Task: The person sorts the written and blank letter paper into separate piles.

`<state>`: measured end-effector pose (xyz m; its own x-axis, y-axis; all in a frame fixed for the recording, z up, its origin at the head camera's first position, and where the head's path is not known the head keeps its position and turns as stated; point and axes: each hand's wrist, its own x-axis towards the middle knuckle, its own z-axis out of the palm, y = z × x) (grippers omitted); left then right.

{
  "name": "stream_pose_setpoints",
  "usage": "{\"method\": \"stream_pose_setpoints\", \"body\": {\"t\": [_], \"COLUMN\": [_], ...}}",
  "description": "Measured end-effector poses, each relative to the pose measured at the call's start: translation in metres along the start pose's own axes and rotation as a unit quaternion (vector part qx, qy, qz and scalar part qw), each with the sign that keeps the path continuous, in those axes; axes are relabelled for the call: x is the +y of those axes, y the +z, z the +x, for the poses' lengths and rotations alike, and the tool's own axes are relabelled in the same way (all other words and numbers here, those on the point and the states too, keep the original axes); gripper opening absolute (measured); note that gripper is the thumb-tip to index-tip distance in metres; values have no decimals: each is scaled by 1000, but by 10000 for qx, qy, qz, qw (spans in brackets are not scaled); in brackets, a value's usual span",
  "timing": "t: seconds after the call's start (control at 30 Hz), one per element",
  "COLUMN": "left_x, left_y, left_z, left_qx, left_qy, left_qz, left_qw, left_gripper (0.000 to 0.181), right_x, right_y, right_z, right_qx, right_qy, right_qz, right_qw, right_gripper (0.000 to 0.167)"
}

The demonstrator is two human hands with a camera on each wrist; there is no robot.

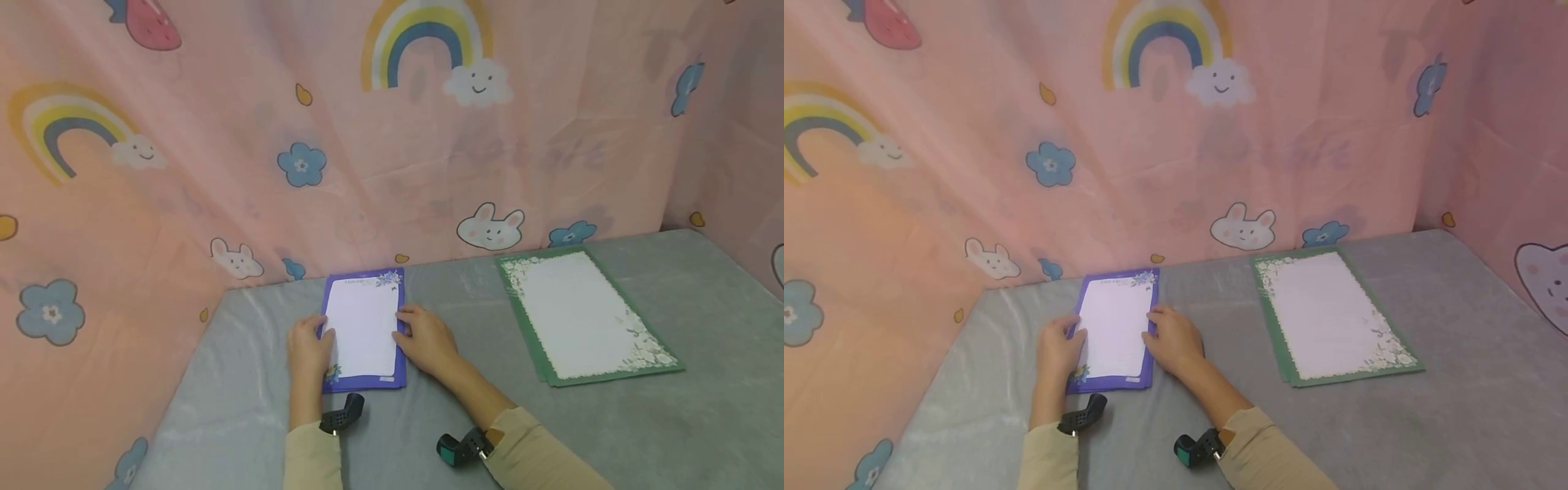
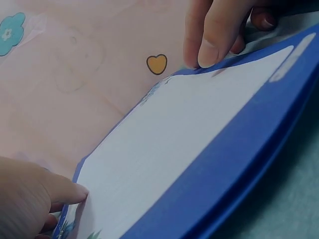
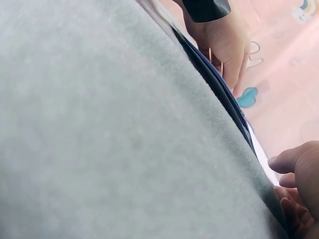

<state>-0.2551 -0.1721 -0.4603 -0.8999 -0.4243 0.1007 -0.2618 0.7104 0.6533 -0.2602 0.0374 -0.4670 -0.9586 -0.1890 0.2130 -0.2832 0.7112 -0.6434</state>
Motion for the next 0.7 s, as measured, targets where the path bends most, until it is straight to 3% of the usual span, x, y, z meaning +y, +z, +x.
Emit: {"method": "stream_pose_setpoints", "body": {"t": [0.33,0.53,0.63,0.7], "left_x": [-1,6,12,17], "left_y": [-4,-7,-5,-3], "left_z": [-1,-2,-5,-7], "left_qx": [-109,-250,-235,-177], "left_qy": [59,128,28,148], "left_qz": [87,82,91,148], "left_qw": [9999,9996,9997,9996], "left_gripper": [40,40,38,37], "right_x": [0,6,11,15], "right_y": [1,-4,-8,-14], "right_z": [-2,-3,-5,-6], "right_qx": [-58,-248,-417,-566], "right_qy": [-58,394,485,488], "right_qz": [126,847,1133,1254], "right_qw": [9999,9953,9915,9893], "right_gripper": [39,48,51,54]}}
